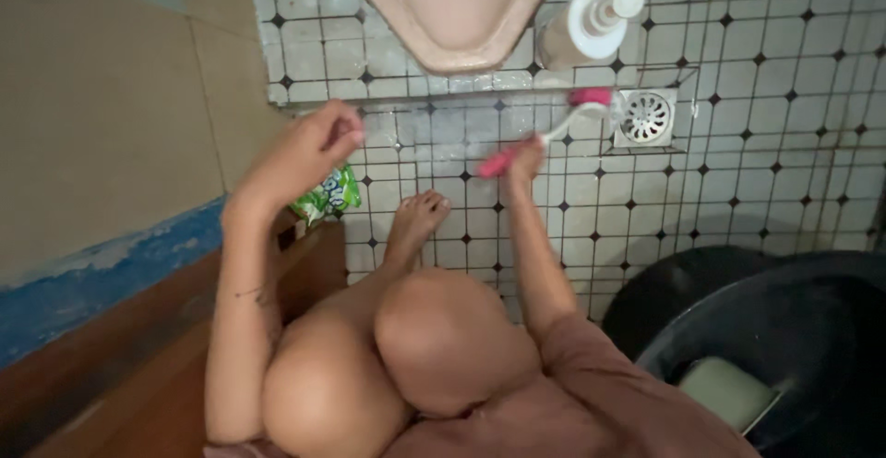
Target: The person cleans a bathroom floor by scrubbing the tiles around a squat toilet and a floor drain using a long-handled brush and applying soap from a bottle.
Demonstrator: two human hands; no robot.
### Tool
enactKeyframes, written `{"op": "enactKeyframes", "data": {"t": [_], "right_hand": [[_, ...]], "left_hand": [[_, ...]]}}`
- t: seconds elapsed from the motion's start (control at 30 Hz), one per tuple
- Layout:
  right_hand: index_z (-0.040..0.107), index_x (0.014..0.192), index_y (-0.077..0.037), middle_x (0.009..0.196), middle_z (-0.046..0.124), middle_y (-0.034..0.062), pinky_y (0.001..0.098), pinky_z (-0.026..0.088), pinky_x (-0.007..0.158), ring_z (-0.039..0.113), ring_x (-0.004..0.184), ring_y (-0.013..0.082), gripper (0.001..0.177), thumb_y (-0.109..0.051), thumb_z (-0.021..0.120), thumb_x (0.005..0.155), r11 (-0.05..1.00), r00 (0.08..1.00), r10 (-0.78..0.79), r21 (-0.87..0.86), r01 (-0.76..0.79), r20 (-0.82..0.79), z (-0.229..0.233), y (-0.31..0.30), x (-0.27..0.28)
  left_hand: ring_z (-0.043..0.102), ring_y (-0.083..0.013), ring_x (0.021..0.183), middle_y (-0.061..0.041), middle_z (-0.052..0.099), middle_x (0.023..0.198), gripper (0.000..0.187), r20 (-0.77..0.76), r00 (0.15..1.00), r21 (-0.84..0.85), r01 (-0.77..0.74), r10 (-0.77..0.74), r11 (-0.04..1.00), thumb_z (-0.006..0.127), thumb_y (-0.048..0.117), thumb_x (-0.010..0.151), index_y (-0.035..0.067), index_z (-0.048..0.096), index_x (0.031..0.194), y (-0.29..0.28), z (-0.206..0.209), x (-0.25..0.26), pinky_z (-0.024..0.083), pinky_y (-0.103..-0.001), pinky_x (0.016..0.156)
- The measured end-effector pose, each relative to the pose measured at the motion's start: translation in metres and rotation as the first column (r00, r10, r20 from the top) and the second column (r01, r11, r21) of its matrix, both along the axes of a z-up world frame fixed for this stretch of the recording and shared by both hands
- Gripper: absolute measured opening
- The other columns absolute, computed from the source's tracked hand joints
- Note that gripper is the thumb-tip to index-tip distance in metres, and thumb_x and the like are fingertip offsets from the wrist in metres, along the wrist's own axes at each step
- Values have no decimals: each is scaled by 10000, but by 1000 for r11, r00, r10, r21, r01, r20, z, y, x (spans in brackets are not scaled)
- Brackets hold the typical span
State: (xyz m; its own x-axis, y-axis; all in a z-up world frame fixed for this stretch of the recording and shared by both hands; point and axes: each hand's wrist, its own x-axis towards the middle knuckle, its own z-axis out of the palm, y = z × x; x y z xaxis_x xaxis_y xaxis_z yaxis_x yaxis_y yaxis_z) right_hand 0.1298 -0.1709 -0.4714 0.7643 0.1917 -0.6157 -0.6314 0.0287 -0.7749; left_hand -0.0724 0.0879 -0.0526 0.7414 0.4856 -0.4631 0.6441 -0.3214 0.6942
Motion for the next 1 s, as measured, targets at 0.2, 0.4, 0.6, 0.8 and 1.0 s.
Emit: {"op": "enactKeyframes", "data": {"t": [0.2, 0.4, 0.6, 0.8, 1.0], "right_hand": [[611, 1132, -67, 808, 717, 216, 581, 519, 652, 677, 734, 438, 398, -412, 420, 1085, 142, 595, 798, -928, -345, -98, 100, -124, 10], [573, 1241, -45, 876, 714, 269, 598, 534, 713, 694, 805, 490, 364, -290, 402, 1033, -83, 113, 981, -873, -481, -155, 108, -141, -48], [526, 1244, 21, 944, 704, 278, 598, 515, 733, 684, 872, 487, 436, -347, 349, 1092, 232, 640, 756, -856, -463, -141, 139, -182, 70], [668, 1021, 40, 989, 697, 310, 586, 497, 829, 649, 961, 497, 461, -307, 378, 1109, 190, 337, 941, -755, -628, -43, 71, -136, -85], [632, 1049, 31, 848, 705, 263, 579, 529, 694, 683, 799, 479, 394, -289, 406, 1004, 142, 445, 891, -880, -453, -86, 95, -195, 2]], "left_hand": [[612, -221, 757, -104, 666, 844, 254, -26, 1000, -65, -16, 14, 998, 612, 281, 1017, 38, 607, 1090, 1, -8, 4, 512, -372, 695], [661, -235, 824, -108, 710, 933, 255, 111, 993, 29, 38, -41, 999, 618, 282, 1034, 36, 617, 1101, 1, -7, 24, 514, -378, 748], [660, -270, 783, -114, 708, 921, 254, 7, 1000, -7, 29, -29, 1000, 618, 295, 1013, 60, 616, 1108, 1, 3, 34, 512, -388, 705], [665, -267, 797, -139, 710, 903, 255, 28, 988, 31, 152, -153, 988, 628, 294, 1025, 56, 613, 1115, -2, -12, 56, 522, -411, 742], [695, -288, 907, -144, 719, 975, 255, 129, 968, 68, 207, -215, 976, 633, 284, 1028, 43, 618, 1111, 1, -12, 63, 523, -408, 795]]}}
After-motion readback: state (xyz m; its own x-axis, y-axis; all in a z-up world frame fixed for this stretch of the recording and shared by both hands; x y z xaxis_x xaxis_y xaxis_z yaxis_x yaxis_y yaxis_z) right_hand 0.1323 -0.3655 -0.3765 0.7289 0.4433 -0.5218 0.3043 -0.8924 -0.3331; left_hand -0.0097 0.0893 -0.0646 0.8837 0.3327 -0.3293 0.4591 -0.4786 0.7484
